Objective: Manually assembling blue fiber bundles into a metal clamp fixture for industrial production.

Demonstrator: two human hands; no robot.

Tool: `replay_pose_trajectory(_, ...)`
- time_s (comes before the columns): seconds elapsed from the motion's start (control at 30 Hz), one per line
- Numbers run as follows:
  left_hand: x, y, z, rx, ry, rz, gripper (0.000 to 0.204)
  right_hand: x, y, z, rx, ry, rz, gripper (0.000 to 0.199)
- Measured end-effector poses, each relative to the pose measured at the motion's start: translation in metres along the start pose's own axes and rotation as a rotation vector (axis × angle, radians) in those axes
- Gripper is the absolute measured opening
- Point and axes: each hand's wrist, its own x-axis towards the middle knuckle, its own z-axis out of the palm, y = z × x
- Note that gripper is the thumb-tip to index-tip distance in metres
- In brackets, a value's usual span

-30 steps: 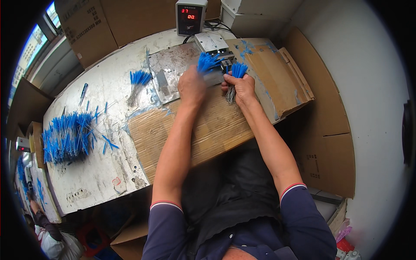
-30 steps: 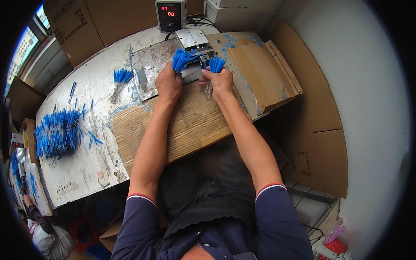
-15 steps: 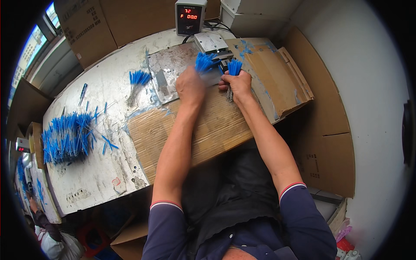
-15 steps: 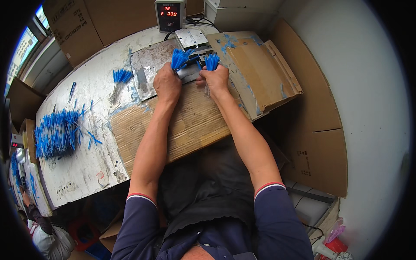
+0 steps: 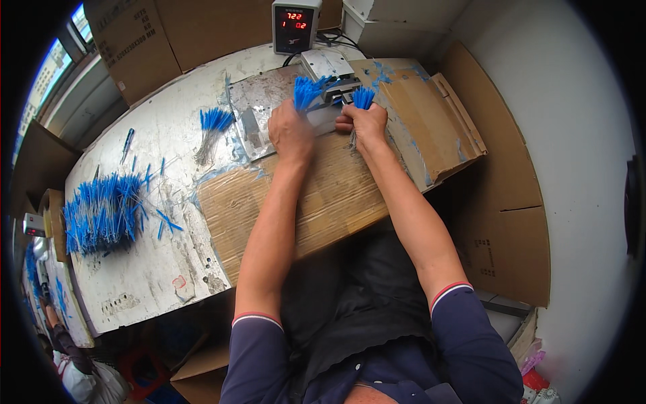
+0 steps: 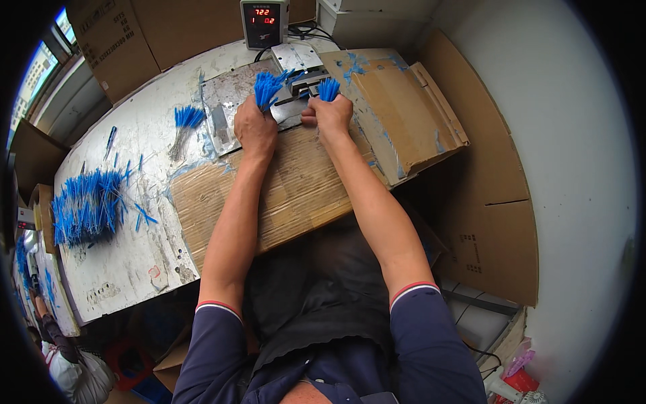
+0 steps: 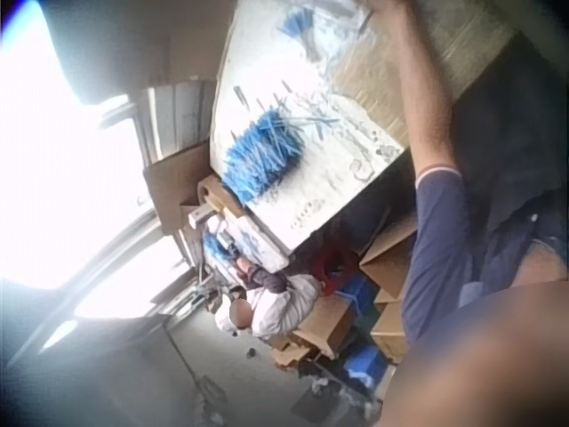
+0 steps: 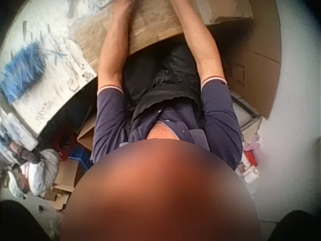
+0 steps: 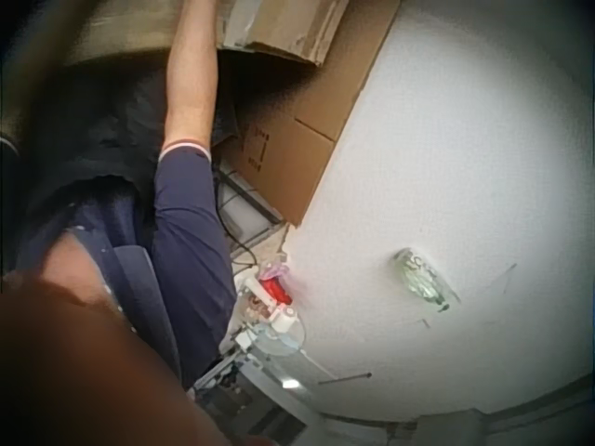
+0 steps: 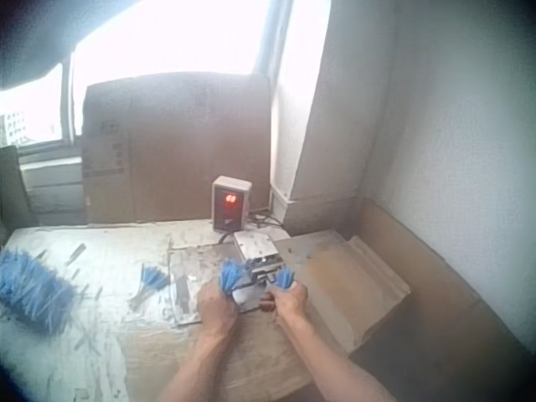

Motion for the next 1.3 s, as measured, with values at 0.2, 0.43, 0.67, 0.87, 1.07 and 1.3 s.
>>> replay_pose_trajectory(0.2, -0.002, -0.002, 0.001, -0.002, -0.111, -0.032, 0.013, -0.005, -0.001, -0.018, 0.256, -0.148, 0.119, 0.019)
replay_pose_trajectory(0.43, -0.001, 0.003, -0.001, -0.01, -0.196, -0.067, 0.016, -0.009, 0.005, -0.032, 0.191, -0.142, 0.087, 0.019)
replay_pose_trajectory(0.67, -0.001, 0.001, -0.001, -0.001, -0.203, -0.065, 0.014, -0.014, 0.001, -0.032, 0.079, -0.136, 0.093, 0.019)
replay_pose_trajectory(0.87, -0.002, 0.001, -0.002, 0.014, -0.228, -0.015, 0.017, -0.017, 0.0, -0.036, 0.153, -0.218, 0.095, 0.019)
replay_pose_trajectory(1.07, -0.003, 0.001, -0.001, 0.065, -0.154, 0.109, 0.017, -0.012, 0.0, -0.024, 0.128, -0.154, 0.084, 0.02)
replay_pose_trajectory(1.3, 0.0, 0.004, -0.005, -0.005, -0.067, -0.127, 0.012, -0.002, -0.001, -0.002, -0.118, 0.008, -0.023, 0.02)
